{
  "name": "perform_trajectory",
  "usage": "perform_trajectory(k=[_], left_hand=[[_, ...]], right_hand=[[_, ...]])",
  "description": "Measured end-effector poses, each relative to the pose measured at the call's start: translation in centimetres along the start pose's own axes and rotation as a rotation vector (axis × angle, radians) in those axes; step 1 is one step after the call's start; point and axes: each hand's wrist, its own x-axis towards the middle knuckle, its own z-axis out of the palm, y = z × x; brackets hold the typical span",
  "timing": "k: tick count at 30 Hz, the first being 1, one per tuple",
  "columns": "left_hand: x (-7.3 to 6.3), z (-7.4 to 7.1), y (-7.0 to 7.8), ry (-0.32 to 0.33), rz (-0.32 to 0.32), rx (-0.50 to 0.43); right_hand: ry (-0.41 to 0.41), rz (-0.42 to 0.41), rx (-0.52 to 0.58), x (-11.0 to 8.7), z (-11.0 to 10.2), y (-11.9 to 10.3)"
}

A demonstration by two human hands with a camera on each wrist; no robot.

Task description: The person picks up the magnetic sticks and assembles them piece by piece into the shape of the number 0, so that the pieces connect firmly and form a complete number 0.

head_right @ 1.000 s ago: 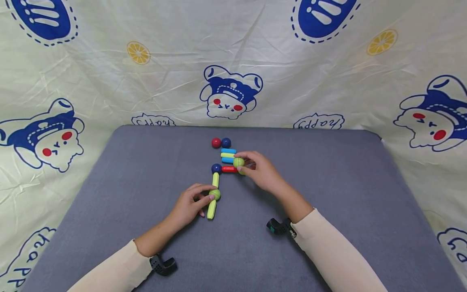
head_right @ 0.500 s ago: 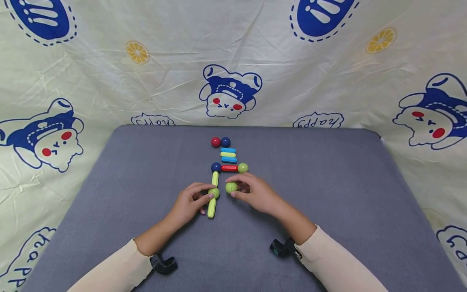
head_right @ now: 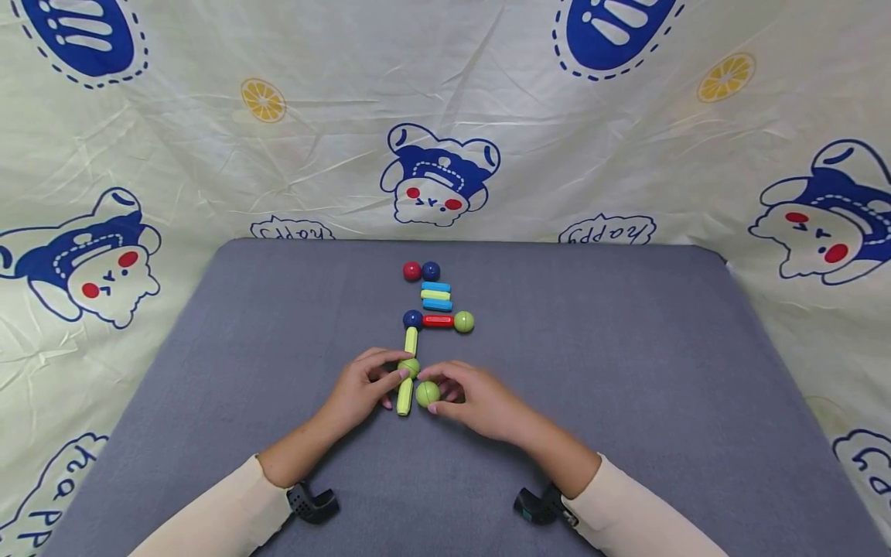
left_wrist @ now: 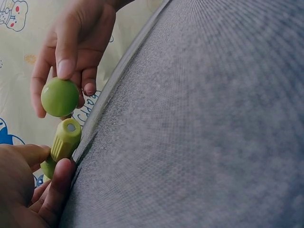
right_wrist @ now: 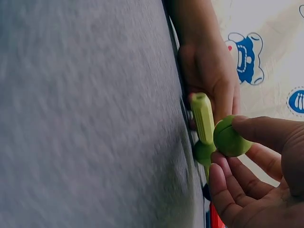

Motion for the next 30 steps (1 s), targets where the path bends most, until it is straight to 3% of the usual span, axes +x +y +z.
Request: perform_trajectory(k=[19,30], left_hand=[[0.1,0.0,-0.3,-0.004,0.001,-0.01],[0.0,-0.1,-0.2,-0.004,0.002,0.023]], right_hand=[[-0.129,-0.035,-0.032,-0.3,3.1,-1.0],[-0.131,-0.021,-0.044,0.2,3.7,-1.0]])
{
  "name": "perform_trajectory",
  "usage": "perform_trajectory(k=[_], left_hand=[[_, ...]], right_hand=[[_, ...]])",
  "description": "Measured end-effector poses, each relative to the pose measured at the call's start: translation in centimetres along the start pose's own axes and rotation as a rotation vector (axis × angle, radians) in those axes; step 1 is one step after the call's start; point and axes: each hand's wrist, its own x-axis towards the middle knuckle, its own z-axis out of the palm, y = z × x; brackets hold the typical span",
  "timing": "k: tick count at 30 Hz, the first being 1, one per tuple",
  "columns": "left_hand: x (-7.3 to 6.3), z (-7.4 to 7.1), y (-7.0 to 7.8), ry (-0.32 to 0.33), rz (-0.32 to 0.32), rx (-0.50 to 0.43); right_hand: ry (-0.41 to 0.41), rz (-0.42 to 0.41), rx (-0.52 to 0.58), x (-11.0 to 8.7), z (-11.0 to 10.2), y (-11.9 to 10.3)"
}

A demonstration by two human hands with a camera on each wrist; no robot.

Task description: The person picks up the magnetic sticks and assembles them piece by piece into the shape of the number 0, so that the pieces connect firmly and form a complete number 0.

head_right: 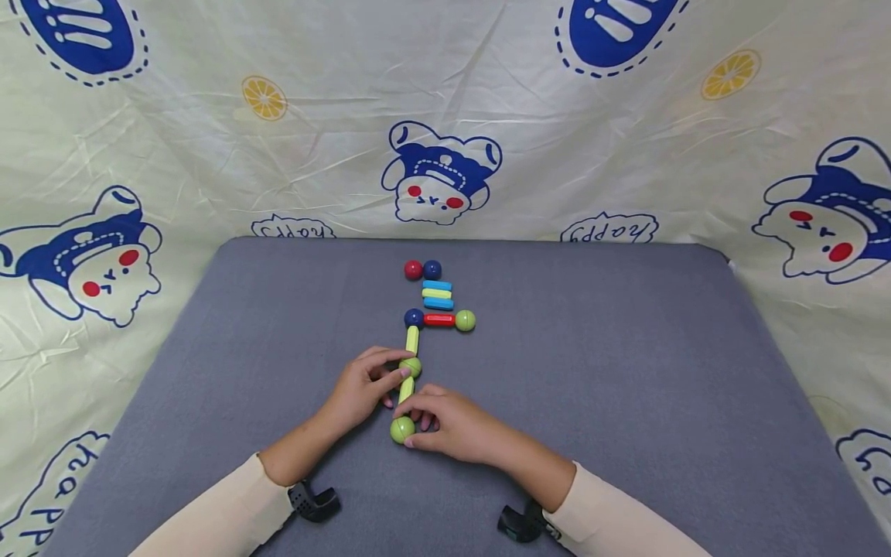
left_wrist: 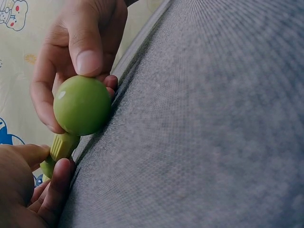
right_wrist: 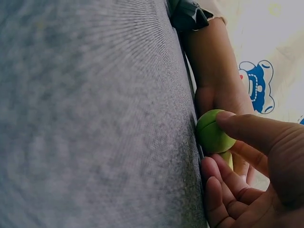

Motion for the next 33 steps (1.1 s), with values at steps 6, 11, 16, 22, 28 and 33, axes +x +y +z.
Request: perform_trajectory(k=[6,11,16,22,28,33], left_hand=[[0.09,0.04,-0.01,0.001,0.003,0.009],[0.12,0.03,0.02,-0.002,-0.006,0.011],[0.11,0.0,0.07,0.0,-0.005,0.012],[0.05,0.0,0.11,-0.002,0.002,0.011],[-0.02,0.04,0.04,-0.01,0.0,-0.002],[0.0,0.09,-0.03,-0.009,-0.001,-0.005]], right_hand=[[0.005,-0.001,0.025,0.03,-0.14,0.2],[0.009,-0.01,0.032,0.03,-0.17,0.4],[0.009,-0.011,0.036,0.04,-0.18,0.46],[0.006,-0.005,0.042,-0.03,-0.21,0.33],[-0.006,-0.005,0.068,0.0,-0.38,0.38],[0.023,-0.021,0.101,0.07,-0.84,0.66]])
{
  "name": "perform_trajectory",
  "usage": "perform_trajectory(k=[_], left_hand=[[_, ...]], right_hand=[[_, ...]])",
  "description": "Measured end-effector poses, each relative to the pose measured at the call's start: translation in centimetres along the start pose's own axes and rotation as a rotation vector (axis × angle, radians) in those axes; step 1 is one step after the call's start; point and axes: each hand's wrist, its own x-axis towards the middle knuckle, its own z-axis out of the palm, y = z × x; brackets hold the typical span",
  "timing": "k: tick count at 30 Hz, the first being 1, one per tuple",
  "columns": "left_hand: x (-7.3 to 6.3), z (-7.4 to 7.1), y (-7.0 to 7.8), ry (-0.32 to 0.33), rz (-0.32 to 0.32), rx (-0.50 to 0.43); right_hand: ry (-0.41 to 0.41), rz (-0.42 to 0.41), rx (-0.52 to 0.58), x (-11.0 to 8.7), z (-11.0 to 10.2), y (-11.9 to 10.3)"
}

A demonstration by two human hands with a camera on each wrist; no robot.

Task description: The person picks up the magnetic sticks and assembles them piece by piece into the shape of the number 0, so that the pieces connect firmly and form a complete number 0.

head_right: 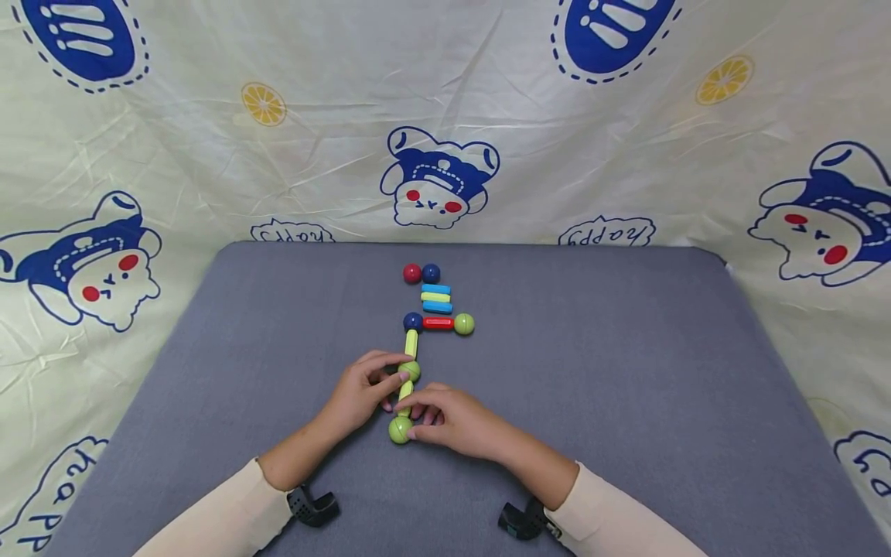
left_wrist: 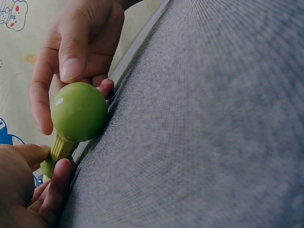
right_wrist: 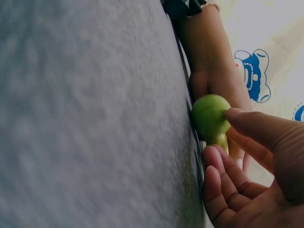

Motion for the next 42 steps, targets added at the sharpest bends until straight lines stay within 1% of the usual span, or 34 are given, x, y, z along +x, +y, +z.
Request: perform_trajectory(k=[5,12,19,24,30,36,42], left_hand=[[0.0,0.0,0.0,0.003,-0.005,0.007],[-0.1,0.0,0.0,0.008,-0.006,-0.007],[-0.1,0.1,-0.2,0.013,-0.008,-0.013],[-0.1,0.1,-0.1,0.017,-0.012,-0.02],[0.0,0.2,0.0,0.024,-0.027,-0.027],[0.1,0.4,-0.2,0.035,-0.041,-0.013],[0.1,0.3,-0.1,0.027,-0.047,-0.023]], right_hand=[[0.067,0.006,0.013,0.2,-0.9,0.1],[0.197,-0.007,-0.043,0.6,-2.6,0.4],[0.3,0.026,-0.036,1.6,-4.3,0.6],[0.366,0.031,-0.061,2.4,-5.3,1.2],[0.449,0.081,-0.093,3.6,-6.5,1.9],[0.506,0.119,-0.134,4.7,-7.7,2.5],[0.511,0.174,-0.177,5.9,-8.4,3.2]])
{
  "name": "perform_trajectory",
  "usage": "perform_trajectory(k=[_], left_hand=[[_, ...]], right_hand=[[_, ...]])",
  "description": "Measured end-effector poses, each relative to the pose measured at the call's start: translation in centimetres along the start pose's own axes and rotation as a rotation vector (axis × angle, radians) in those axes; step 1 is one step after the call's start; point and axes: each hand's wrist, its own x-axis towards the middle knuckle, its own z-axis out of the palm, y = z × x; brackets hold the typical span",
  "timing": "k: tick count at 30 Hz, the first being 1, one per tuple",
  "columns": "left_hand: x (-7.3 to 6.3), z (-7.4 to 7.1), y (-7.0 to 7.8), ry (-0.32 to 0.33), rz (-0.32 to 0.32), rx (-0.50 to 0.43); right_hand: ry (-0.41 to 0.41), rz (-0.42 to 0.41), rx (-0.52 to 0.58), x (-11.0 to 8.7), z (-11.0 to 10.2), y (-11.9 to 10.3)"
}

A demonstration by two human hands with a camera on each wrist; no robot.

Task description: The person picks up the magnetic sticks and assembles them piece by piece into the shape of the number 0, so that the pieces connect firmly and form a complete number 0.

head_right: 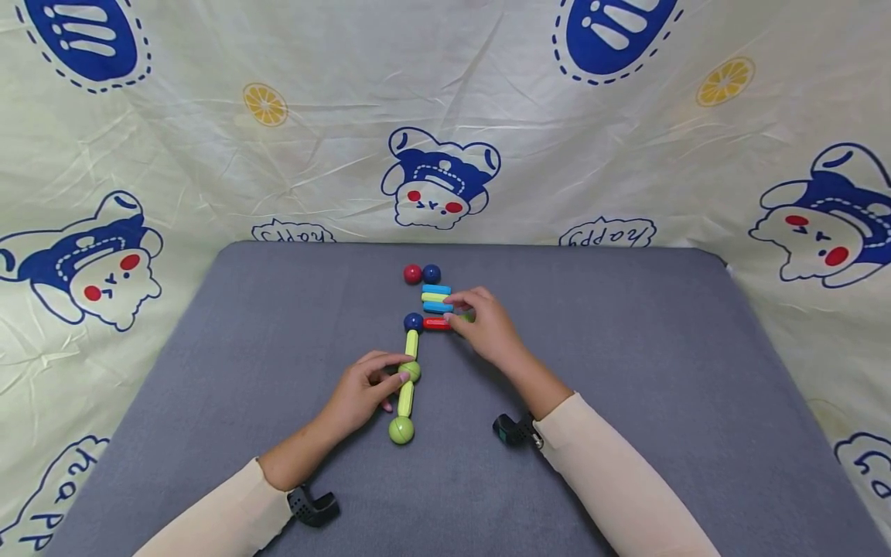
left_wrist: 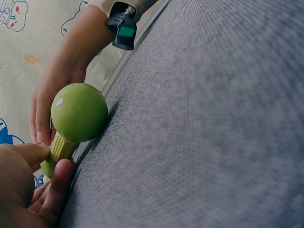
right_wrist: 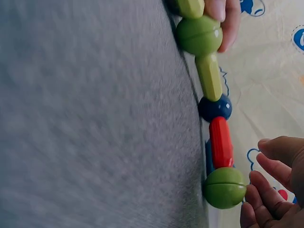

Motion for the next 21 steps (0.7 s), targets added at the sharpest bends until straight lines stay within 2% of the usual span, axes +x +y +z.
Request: perform_trajectory(k=[4,11,18,21], left_hand=[[-0.1,-0.2,0.1,-0.008,0.005,-0.015],[-0.1,0.0,0.4,0.002,-0.002,0.02],[-0.8,-0.2,2.4,0.009,0.006,0.018],[-1.0,-0.2,2.8,0.01,0.009,0.017]], right_hand=[[-0.015,0.031,-0.02,0.9,0.2,0.4],[-0.041,0.061,-0.049,2.2,0.6,1.1],[-0.071,0.08,-0.084,3.0,0.9,1.4],[-0.087,0.088,-0.097,3.2,1.1,1.4]])
